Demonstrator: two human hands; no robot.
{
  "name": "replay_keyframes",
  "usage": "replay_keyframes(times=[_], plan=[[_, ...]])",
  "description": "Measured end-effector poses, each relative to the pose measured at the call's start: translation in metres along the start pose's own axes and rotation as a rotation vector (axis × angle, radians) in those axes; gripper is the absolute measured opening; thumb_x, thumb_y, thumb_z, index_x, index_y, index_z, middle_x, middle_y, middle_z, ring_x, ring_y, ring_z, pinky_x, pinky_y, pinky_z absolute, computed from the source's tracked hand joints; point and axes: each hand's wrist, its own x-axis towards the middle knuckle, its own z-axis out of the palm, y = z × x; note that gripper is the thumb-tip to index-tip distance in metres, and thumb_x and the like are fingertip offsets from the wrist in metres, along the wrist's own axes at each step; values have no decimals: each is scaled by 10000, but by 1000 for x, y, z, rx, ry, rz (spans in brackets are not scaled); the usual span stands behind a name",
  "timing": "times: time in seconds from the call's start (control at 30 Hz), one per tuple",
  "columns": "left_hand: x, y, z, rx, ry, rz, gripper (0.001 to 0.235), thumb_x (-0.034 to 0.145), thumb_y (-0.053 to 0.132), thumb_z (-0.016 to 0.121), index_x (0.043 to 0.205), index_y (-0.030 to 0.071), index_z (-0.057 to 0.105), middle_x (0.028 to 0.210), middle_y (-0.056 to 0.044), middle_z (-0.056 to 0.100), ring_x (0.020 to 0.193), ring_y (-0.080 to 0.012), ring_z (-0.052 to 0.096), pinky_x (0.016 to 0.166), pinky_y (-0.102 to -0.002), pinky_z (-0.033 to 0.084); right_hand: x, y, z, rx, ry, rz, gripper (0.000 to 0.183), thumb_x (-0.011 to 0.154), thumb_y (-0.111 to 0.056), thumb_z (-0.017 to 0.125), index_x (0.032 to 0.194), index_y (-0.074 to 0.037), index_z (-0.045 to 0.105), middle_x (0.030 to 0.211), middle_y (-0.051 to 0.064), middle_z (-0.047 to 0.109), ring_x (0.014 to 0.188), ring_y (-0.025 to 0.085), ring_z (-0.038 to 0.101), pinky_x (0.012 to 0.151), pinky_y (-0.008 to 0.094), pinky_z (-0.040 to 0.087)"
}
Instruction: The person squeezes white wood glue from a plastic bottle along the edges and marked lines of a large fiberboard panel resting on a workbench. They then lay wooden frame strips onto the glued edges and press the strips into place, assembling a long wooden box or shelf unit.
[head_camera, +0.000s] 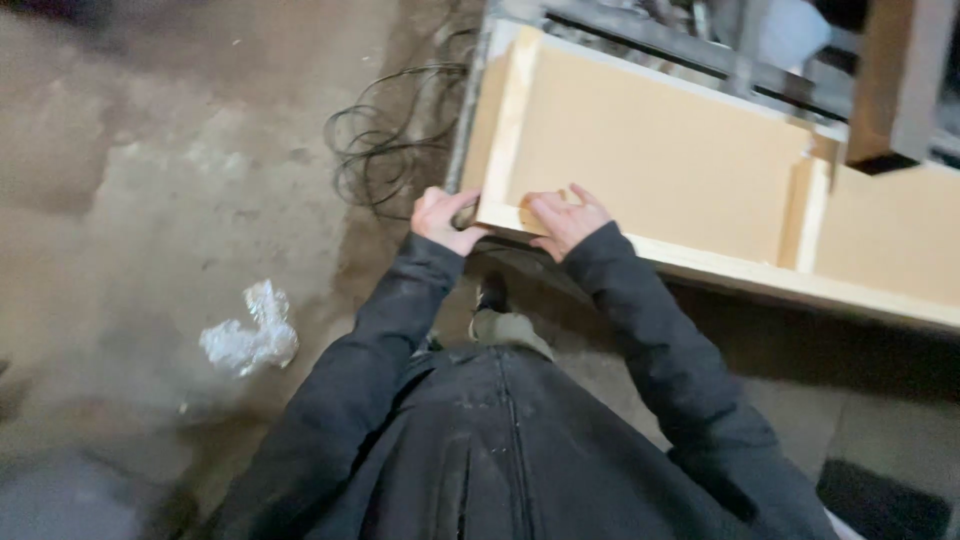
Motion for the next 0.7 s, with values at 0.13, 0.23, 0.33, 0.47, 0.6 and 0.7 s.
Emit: replay_keyframes(times=[0.13,0.23,0.33,0.47,0.6,0.7], plan=[[1,-7,-2,15,0,-52,542,643,222,984,1132,97,787,959,-91,712,871,-235,684,818,-348,575,-3,-7,6,72,-32,148,665,822,-366,817,1360,-137,501,1328,80,623,1133,274,651,1133,532,399],[-3,-15,-8,23,-34,-56,582,663,205,1012,1181,65,784,999,-104,701,897,-222,690,853,-339,584,-14,-18,9,105,140,161,717,787,-415,823,1355,-103,515,1403,89,571,1296,283,559,1142,556,373],[-2,-18,-3,-5,-68,-62,599,707,178,1015,1231,25,770,1071,-117,676,954,-214,693,890,-340,592,-50,-35,10,134,363,234,792,794,-475,793,1398,-54,502,1488,135,518,1401,322,492,1191,583,324],[-8,-19,-13,-7,-99,-146,528,823,69,948,1297,-32,739,1214,-149,708,1043,-210,709,933,-329,588,-126,-65,37,283,586,313,715,918,-476,737,1437,-33,525,1484,157,559,1459,325,496,1272,557,307],[-9,-13,-19,59,-172,-86,487,929,19,895,1381,-35,721,1240,-197,721,1166,-240,718,1060,-360,588,-219,-73,77,359,527,369,675,917,-468,723,1399,-23,565,1418,164,615,1417,329,533,1251,549,312],[-10,9,0,-61,-140,-59,456,942,14,818,1365,-39,656,1345,-204,685,1229,-257,706,1107,-383,573,-299,-71,109,362,485,470,670,935,-468,720,1405,-21,554,1406,166,624,1399,324,548,1242,531,331]])
